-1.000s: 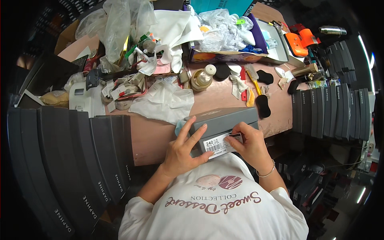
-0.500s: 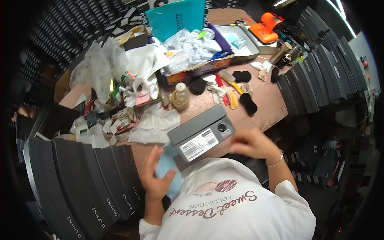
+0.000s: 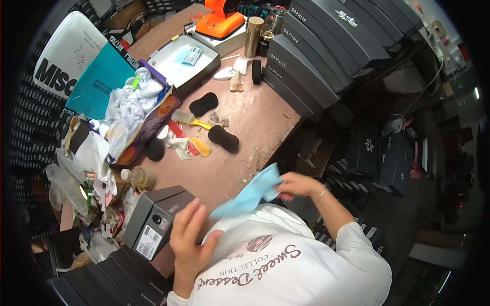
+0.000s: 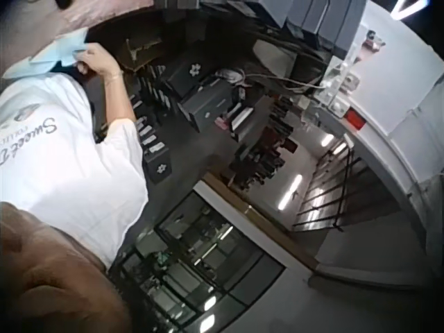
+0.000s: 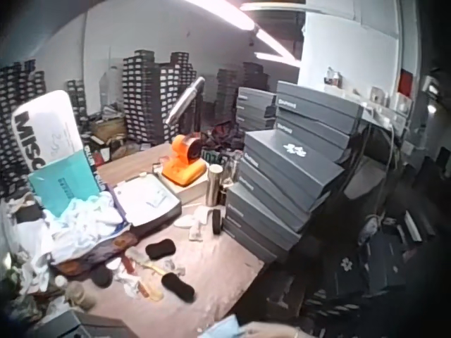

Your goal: Inspecting and packing high-heeled shoes into boxes with protective paper.

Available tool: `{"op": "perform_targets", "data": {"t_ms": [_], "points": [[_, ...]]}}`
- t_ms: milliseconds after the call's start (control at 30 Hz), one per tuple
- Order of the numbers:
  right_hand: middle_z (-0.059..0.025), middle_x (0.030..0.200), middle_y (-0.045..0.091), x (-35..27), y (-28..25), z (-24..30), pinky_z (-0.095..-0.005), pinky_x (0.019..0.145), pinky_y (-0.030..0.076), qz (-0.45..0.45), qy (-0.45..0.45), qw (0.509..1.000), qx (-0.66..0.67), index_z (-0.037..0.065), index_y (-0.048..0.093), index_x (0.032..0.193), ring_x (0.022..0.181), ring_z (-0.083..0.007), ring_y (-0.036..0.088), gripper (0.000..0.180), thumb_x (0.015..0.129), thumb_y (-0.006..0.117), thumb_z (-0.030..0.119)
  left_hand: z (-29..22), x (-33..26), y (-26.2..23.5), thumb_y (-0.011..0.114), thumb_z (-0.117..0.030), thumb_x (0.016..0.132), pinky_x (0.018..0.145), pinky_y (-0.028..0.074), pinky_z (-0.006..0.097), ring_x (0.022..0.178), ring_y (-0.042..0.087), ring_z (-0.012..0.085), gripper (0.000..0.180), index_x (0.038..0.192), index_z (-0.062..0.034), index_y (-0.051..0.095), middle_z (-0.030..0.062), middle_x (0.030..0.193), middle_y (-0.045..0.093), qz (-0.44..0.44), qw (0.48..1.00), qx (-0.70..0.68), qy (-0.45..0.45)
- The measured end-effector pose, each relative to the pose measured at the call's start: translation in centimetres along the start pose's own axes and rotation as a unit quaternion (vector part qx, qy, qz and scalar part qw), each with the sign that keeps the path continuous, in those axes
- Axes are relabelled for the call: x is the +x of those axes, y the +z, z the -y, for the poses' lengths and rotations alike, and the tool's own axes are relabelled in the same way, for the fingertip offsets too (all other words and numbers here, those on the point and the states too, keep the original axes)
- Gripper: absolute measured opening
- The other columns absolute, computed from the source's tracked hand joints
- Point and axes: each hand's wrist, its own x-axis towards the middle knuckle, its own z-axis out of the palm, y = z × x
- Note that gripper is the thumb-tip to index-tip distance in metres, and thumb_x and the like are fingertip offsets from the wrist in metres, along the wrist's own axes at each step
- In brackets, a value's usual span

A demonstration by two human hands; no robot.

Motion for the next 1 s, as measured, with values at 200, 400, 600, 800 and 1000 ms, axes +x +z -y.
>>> {"op": "perform_targets", "data": {"t_ms": [200,400,600,800,1000], "points": [[-0.0043,0.077,0.058,0.4,-21.2,-18.3,-0.0256,0.044,0.052,-0.39,0.134,0.909,0.055,0.001,0.057,0.104,0.051,-0.0116,0.056,0.02,0.096,0.049,0.018,-0.3,3.9,4.1,0.069,-0.009,0.081,0.082,0.05,0.033,0.093,0.063,0.0253,0.04,0.117,0.0021,0.059,0.0182,0.118,0.058,-0.005,0.996,0.075,-0.04],[-0.0242,0.116,0.061,4.9,-24.9,-18.5,-0.0404,0.093,0.048,-0.405,0.263,0.828,-0.286,-0.004,0.054,0.121,0.107,-0.0354,0.061,0.062,0.073,0.079,0.026,-2.4,3.4,5.1,0.071,-0.013,0.078,0.093,0.045,0.039,0.107,0.058,0.0348,0.04,0.113,0.003,0.061,0.02,0.119,0.058,-0.027,0.97,0.196,-0.142],[-0.0076,0.083,0.066,9.7,-11.0,-13.6,-0.0264,0.056,0.054,0.073,0.135,0.974,-0.168,0.0,0.064,0.105,0.067,-0.014,0.064,0.032,0.09,0.061,0.028,1.3,-4.2,-7.9,0.046,-0.021,0.098,0.105,0.033,0.039,0.122,0.047,0.03,0.04,0.129,0.0048,0.049,0.0193,0.13,0.052,-0.27,0.846,0.405,-0.217],[-0.0074,0.099,0.062,8.7,5.9,3.6,-0.0239,0.06,0.052,0.128,-0.102,0.986,-0.028,0.003,0.053,0.125,0.075,-0.0106,0.06,0.039,0.096,0.051,0.028,13.2,-12.5,-10.1,0.047,-0.043,0.096,0.1,0.037,0.031,0.119,0.049,0.0195,0.053,0.132,-0.0038,0.046,0.0081,0.127,0.054,-0.38,0.81,-0.243,-0.375],[-0.0115,0.139,0.04,12.3,17.6,9.9,-0.0375,0.089,0.047,0.154,-0.095,0.975,-0.125,0.013,0.028,0.146,0.117,-0.0183,0.048,0.056,0.099,0.038,0.041,12.9,-17.2,-4.5,0.049,-0.044,0.095,0.089,0.047,0.037,0.106,0.055,0.0224,0.039,0.105,-0.0065,0.057,0.0105,0.112,0.058,-0.421,0.646,-0.526,-0.358]]}}
